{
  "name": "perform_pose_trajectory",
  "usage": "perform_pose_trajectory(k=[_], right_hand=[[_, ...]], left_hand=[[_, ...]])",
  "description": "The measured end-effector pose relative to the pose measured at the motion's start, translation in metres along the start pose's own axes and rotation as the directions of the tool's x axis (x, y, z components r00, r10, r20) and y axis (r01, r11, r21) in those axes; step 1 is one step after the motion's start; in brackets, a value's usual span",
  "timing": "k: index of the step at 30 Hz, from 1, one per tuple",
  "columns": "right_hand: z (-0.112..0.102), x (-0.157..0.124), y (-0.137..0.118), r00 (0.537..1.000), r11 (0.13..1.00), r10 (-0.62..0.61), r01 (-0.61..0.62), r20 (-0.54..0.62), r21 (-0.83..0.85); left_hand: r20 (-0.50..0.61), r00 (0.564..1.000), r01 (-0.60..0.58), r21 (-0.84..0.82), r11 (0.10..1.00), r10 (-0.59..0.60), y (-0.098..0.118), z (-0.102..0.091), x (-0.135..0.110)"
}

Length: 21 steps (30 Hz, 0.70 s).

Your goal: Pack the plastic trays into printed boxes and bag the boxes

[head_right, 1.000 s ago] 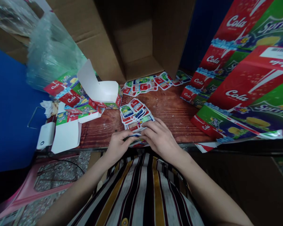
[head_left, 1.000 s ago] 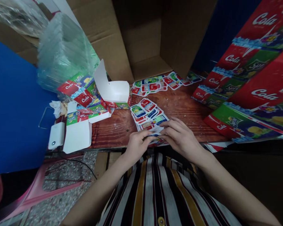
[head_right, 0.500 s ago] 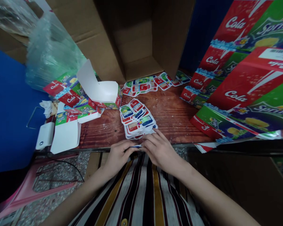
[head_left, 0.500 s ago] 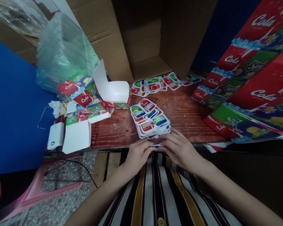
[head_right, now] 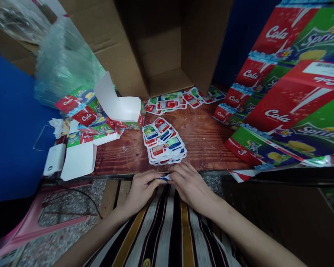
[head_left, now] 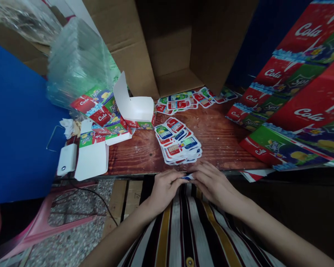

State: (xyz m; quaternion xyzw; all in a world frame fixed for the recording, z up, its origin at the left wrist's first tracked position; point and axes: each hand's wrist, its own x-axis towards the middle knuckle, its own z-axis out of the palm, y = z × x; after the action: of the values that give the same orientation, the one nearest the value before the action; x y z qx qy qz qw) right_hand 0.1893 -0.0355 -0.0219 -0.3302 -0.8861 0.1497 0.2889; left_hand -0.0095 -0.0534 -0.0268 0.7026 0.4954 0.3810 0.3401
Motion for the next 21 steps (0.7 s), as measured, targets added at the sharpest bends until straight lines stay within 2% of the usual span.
perform_pose_trajectory(k=[6,10,17,21], right_hand=[[0.001,-0.011,-0.004,0.997,0.973,-0.008,0.026,0.078,-0.230],[-0.002,-0.014,-0.007,0.995,0.955,-0.016,0.046,0.102,-0.294],[-0.005,-0.012,-0.006,0.995,0.962,-0.017,0.042,0.096,-0.269],[-0.004,-0.012,0.000,0.998,0.990,-0.070,0.069,-0.001,-0.123]], left_hand=[[-0.027,0.994,-0.109,0.062,0.992,0.110,-0.003,0.009,-0.008],[-0.003,0.993,-0.116,0.090,0.989,0.117,-0.003,0.013,-0.011],[-0.020,0.994,-0.103,0.049,0.993,0.104,0.001,0.013,-0.011],[-0.144,0.986,-0.082,-0.005,0.997,0.080,0.005,0.009,-0.010]])
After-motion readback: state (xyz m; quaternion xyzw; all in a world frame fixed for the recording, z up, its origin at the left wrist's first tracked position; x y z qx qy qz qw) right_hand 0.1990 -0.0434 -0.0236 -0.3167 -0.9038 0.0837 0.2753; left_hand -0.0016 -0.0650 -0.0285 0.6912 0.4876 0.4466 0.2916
